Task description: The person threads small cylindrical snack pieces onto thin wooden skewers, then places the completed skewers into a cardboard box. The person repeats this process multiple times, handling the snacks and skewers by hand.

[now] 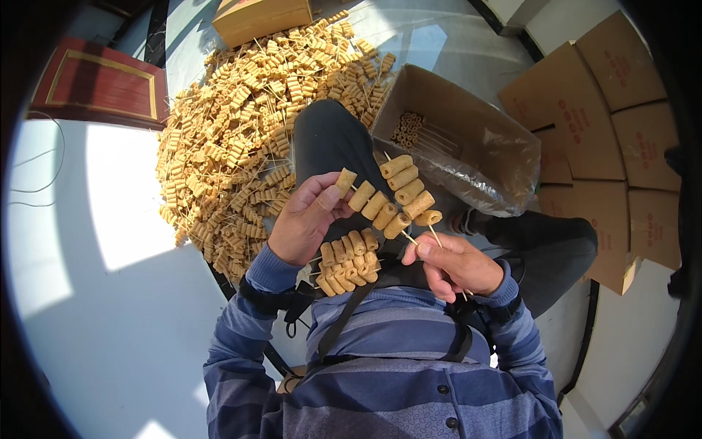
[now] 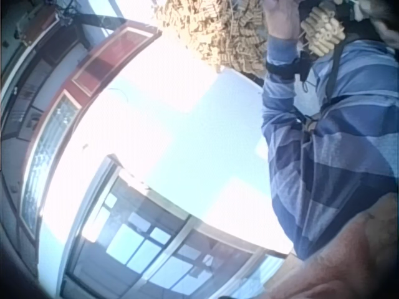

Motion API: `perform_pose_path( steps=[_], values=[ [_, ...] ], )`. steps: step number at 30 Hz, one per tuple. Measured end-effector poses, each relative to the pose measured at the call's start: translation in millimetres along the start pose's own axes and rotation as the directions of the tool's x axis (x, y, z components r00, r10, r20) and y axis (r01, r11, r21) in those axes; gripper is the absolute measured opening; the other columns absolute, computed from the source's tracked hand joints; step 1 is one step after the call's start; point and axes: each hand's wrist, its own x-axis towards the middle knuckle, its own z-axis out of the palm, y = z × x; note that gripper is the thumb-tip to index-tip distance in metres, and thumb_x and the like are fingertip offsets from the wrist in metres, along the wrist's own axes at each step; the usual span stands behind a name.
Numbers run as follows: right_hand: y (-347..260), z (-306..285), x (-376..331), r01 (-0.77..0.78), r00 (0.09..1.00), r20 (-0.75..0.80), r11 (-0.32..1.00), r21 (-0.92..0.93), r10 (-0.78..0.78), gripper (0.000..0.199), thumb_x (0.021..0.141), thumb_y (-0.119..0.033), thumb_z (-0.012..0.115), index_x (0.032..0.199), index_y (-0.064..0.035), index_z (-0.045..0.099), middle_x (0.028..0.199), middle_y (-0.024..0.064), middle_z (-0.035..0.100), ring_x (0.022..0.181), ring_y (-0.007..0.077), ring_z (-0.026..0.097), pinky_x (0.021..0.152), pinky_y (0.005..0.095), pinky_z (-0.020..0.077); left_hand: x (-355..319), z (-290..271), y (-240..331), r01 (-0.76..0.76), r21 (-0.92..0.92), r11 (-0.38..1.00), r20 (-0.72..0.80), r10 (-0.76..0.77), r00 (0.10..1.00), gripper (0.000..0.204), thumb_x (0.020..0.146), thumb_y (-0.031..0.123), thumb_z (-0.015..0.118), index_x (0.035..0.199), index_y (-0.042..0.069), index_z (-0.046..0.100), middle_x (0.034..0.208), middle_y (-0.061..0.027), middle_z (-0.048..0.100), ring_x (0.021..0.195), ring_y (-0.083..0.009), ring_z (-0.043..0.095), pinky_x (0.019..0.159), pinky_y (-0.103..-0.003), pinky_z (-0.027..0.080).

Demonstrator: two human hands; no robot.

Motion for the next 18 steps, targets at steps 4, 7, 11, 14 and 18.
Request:
perform_pose_path(
  steps=[4,7,11,14,18],
  values=[
    [-2,2,-4,0.002,1.0,-0.008,0.999,-0.048,-0.002,0.038,0.111,-0.033,0.035,0.116,-0.0014,0.054,0.053,0.0005,0.051,0.042,0.0076,0.046,0.042,0.0213,0.0314,6,-13,5,-0.025,0.049,0.998,-0.147,0.032,0.989,0.035,0.106,0.023,0.052,0.132,-0.001,0.052,0.111,-0.0086,0.064,0.1,-0.0168,0.062,0.093,-0.032,0.05],
    [0,3,-5,0.017,0.999,0.029,0.999,-0.033,-0.016,0.037,0.111,-0.033,0.035,0.115,-0.0018,0.055,0.053,0.0006,0.051,0.042,0.0076,0.047,0.041,0.0209,0.0315,5,-19,14,0.007,-0.077,0.997,-0.094,-0.014,0.995,0.035,0.107,0.025,0.051,0.13,-0.001,0.053,0.11,-0.0095,0.064,0.099,-0.0183,0.063,0.093,-0.034,0.051],
    [2,4,-5,0.04,0.997,0.066,0.999,-0.015,-0.039,0.038,0.111,-0.034,0.036,0.116,-0.0019,0.055,0.052,0.0007,0.051,0.042,0.0075,0.048,0.041,0.0206,0.0323,1,-14,17,0.107,-0.171,0.979,0.054,-0.1,0.994,0.036,0.108,0.028,0.047,0.128,-0.001,0.054,0.108,-0.0105,0.065,0.097,-0.0196,0.064,0.092,-0.035,0.052],
    [1,4,-4,0.038,0.997,0.069,0.999,-0.022,-0.037,0.039,0.111,-0.035,0.035,0.118,-0.0018,0.055,0.052,0.0006,0.051,0.043,0.0075,0.049,0.042,0.0205,0.033,0,-11,20,0.116,-0.161,0.98,0.057,-0.108,0.993,0.036,0.108,0.027,0.047,0.128,-0.001,0.054,0.107,-0.0103,0.066,0.095,-0.0192,0.064,0.092,-0.035,0.052],
    [1,4,-4,0.023,0.998,0.064,0.998,-0.059,-0.019,0.039,0.111,-0.035,0.035,0.118,-0.0019,0.055,0.053,0.0009,0.052,0.043,0.0077,0.05,0.042,0.0204,0.0332,-3,-12,22,0.123,-0.144,0.982,0.068,-0.114,0.991,0.037,0.108,0.027,0.047,0.129,-0.002,0.055,0.107,-0.0102,0.066,0.095,-0.0186,0.064,0.092,-0.034,0.052]
  ],
)
